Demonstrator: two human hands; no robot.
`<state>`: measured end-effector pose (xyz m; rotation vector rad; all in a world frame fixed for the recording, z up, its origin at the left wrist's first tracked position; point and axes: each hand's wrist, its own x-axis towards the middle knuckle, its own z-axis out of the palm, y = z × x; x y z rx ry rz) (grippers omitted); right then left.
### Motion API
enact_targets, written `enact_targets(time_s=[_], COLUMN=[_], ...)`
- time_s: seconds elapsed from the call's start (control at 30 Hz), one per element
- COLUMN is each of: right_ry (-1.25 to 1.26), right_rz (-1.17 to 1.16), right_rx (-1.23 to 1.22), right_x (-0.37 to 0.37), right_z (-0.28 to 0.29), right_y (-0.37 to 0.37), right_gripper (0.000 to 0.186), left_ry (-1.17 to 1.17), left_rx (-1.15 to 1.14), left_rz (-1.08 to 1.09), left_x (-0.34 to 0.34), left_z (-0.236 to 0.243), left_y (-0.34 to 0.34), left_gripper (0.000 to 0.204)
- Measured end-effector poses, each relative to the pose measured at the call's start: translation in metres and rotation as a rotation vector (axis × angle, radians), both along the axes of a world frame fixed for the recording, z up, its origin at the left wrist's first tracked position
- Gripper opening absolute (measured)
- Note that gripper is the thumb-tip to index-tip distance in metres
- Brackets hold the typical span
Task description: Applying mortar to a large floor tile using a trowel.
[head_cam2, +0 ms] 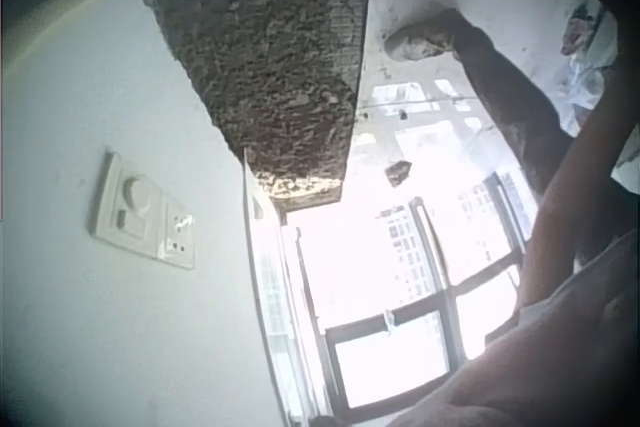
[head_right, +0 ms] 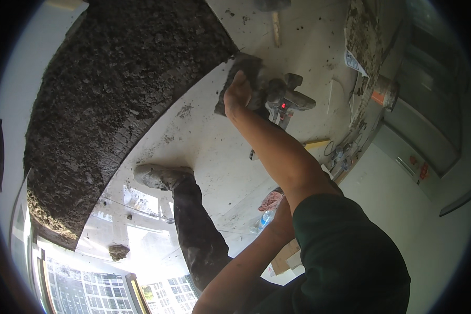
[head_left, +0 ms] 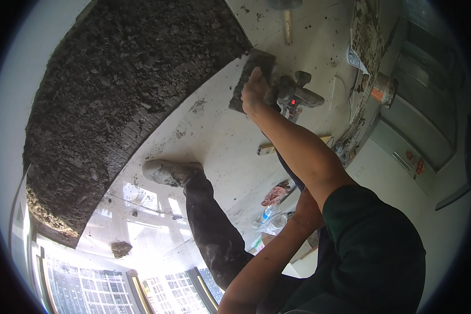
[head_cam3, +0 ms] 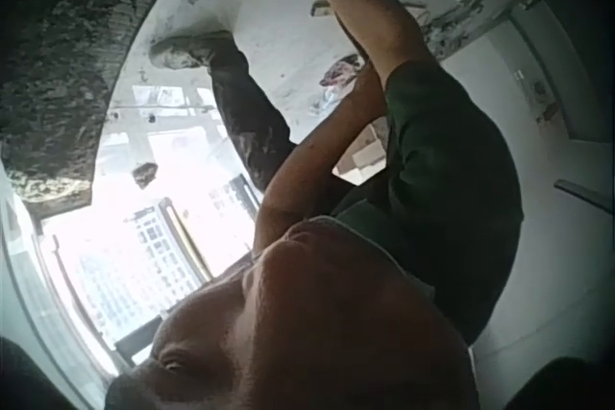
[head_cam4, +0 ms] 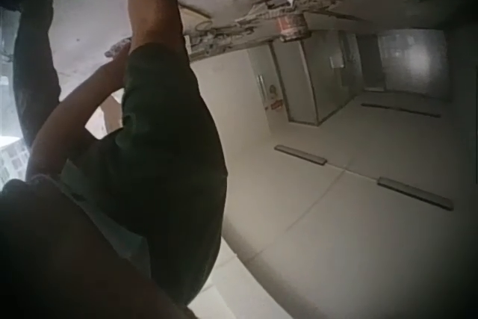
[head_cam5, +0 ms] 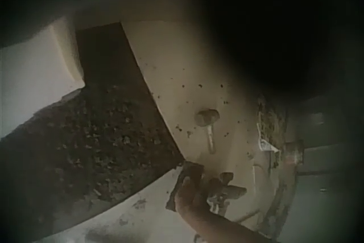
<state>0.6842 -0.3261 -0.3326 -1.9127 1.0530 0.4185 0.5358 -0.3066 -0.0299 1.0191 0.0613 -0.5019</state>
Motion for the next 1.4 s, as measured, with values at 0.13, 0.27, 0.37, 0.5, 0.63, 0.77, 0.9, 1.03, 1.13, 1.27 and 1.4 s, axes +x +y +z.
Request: enact_targets(time_s=[0.13,0.27,0.37,0.5,0.63,0.77,0.9,1.03,1.13,1.27,1.4], right_ry=[-0.057,-0.222,-0.177,-0.176,0.022,-0.066,-0.163,-0.101,-0.058,-0.145,-0.208], right_rz=[0.061,0.165,-0.032,0.065,0.638,0.551,0.842,1.227,1.428,1.889,2.305], right_rx=[-0.237,-0.312,-0.14,0.201,0.187,0.05,-0.093,0.045,0.041,0.212,0.217], right_x=[-0.01,0.004,0.022,0.095,0.11,0.02,-0.049,-0.143,-0.162,-0.176,-0.198], right_z=[-0.024,-0.048,-0.05,-0.038,-0.009,-0.02,-0.049,-0.018,0.01,0.045,0.03], right_y=[0.03,0.019,0.032,0.017,0.047,0.051,-0.008,0.044,0.108,0.189,0.246], right_gripper=[0.055,0.056,0.053,0.05,0.045,0.046,0.039,0.034,0.042,0.03,0.031], left_ry=[0.647,0.245,0.511,-0.127,-0.05,0.009,-0.052,0.042,0.074,0.119,0.024], left_rx=[-0.869,-0.488,-0.839,0.298,0.321,0.324,0.217,-0.129,-0.359,-0.463,-0.249], left_rz=[0.322,0.266,0.298,0.046,-0.139,0.078,0.201,0.047,-0.033,0.377,0.363], left_x=[-0.037,-0.021,-0.032,0.006,0.024,0.007,0.001,-0.005,-0.005,-0.012,-0.009], left_z=[-0.008,0.0,-0.004,0.007,0.019,0.017,0.028,0.029,0.025,0.031,0.028], left_y=[-0.033,-0.037,-0.041,0.018,0.028,0.015,0.009,-0.013,-0.016,0.014,0.047], left_gripper=[0.053,0.049,0.053,0.059,0.059,0.053,0.041,0.04,0.039,0.045,0.049])
